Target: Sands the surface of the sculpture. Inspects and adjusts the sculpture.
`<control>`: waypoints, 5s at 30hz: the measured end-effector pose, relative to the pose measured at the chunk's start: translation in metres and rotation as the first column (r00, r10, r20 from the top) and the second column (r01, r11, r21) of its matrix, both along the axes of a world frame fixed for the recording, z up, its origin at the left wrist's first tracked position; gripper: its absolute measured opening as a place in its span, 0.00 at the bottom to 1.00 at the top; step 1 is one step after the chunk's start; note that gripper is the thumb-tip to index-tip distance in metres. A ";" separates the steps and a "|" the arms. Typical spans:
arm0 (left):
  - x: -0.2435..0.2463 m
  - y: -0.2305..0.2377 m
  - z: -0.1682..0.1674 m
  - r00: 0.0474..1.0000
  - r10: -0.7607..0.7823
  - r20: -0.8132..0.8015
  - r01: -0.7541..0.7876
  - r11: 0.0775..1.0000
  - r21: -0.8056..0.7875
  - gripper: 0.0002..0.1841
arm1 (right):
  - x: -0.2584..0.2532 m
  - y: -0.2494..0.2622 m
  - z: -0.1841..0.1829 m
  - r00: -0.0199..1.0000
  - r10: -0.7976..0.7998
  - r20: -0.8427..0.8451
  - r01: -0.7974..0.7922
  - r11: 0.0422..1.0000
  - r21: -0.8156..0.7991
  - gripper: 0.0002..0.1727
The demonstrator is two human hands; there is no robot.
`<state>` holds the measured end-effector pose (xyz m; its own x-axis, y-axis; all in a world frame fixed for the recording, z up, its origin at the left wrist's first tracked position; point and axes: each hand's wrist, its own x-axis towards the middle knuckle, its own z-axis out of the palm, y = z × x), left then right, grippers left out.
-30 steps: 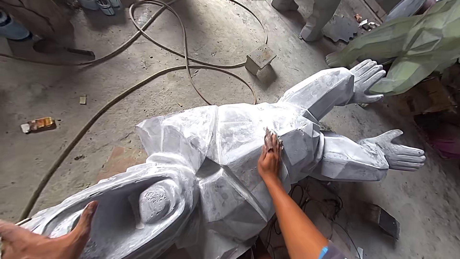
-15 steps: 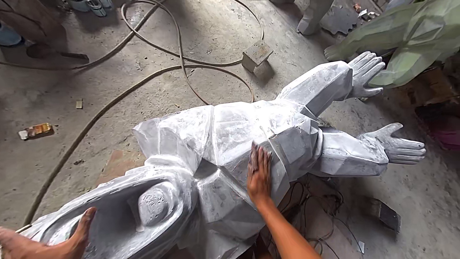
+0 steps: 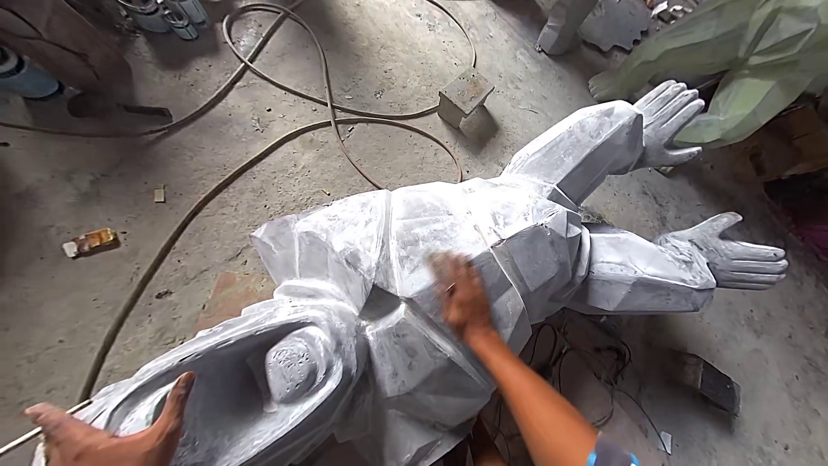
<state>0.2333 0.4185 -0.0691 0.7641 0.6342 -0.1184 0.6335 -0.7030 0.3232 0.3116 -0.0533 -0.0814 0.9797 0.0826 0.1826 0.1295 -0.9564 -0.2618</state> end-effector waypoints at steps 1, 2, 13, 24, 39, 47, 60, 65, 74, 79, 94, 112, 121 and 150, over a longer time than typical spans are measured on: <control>-0.002 0.001 -0.001 1.000 0.004 -0.006 -0.004 1.000 0.006 0.69 | 0.011 -0.012 0.005 0.991 -0.134 0.016 0.134 0.991 0.025 0.31; -0.003 0.001 -0.001 1.000 0.009 0.002 -0.009 1.000 0.009 0.70 | 0.019 -0.011 0.005 0.969 -0.246 0.023 0.245 0.968 0.052 0.33; -0.001 -0.001 0.000 1.000 0.010 0.017 -0.011 0.999 0.030 0.69 | 0.020 -0.010 -0.003 0.945 -0.327 0.015 0.326 0.944 0.060 0.32; 0.001 -0.011 0.010 1.000 -0.006 0.010 0.006 1.000 0.013 0.70 | 0.031 -0.037 -0.001 0.983 -0.181 -0.025 0.182 0.983 0.037 0.33; 0.050 -0.126 0.060 0.854 -0.005 0.521 0.054 0.995 -0.079 0.49 | -0.071 -0.169 0.049 0.958 -0.275 0.081 0.192 0.826 0.530 0.25; 0.163 -0.395 0.011 0.799 -0.375 0.469 0.483 0.866 -0.131 0.58 | 0.005 -0.168 -0.030 0.993 0.115 -0.011 -0.114 0.992 0.055 0.29; 0.185 -0.408 -0.012 0.901 -0.400 0.168 0.409 0.912 -0.019 0.57 | 0.074 -0.144 0.011 0.975 0.131 -0.182 -0.140 0.989 -0.040 0.30; 0.187 -0.405 -0.009 0.905 -0.408 0.124 0.414 0.910 -0.029 0.55 | 0.069 -0.141 0.032 0.937 0.157 -0.312 -0.166 0.986 0.000 0.30; 0.189 -0.407 -0.012 0.926 -0.369 0.081 0.375 0.924 -0.074 0.57 | 0.077 -0.139 0.034 0.933 0.149 -0.328 -0.165 0.986 -0.021 0.32; 0.199 -0.408 -0.009 0.936 -0.343 0.076 0.350 0.932 -0.096 0.60 | 0.102 -0.144 0.025 0.934 0.190 -0.301 -0.228 0.969 -0.098 0.32; 0.198 -0.406 -0.010 0.932 -0.336 0.135 0.355 0.921 -0.162 0.59 | 0.079 -0.153 0.045 0.905 0.235 -0.354 -0.259 0.966 -0.022 0.32; 0.190 -0.400 -0.011 0.907 -0.302 0.294 0.371 0.902 -0.219 0.55 | 0.079 -0.218 0.109 0.977 -0.007 -0.215 0.115 0.862 0.493 0.22; 0.191 -0.399 -0.012 0.915 -0.304 0.267 0.364 0.906 -0.217 0.54 | 0.113 -0.189 0.055 0.937 0.327 -0.126 -0.292 0.927 0.235 0.21; 0.197 -0.396 -0.010 0.910 -0.366 0.192 0.404 0.886 -0.226 0.57 | 0.042 -0.170 -0.006 0.964 0.202 -0.170 -0.222 0.969 -0.105 0.33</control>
<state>0.4300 0.0224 -0.0795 0.9624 0.2484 -0.1099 0.2643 -0.7633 0.5895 0.3532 -0.2237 -0.0876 0.9527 0.3038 0.0041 0.2996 -0.9373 -0.1783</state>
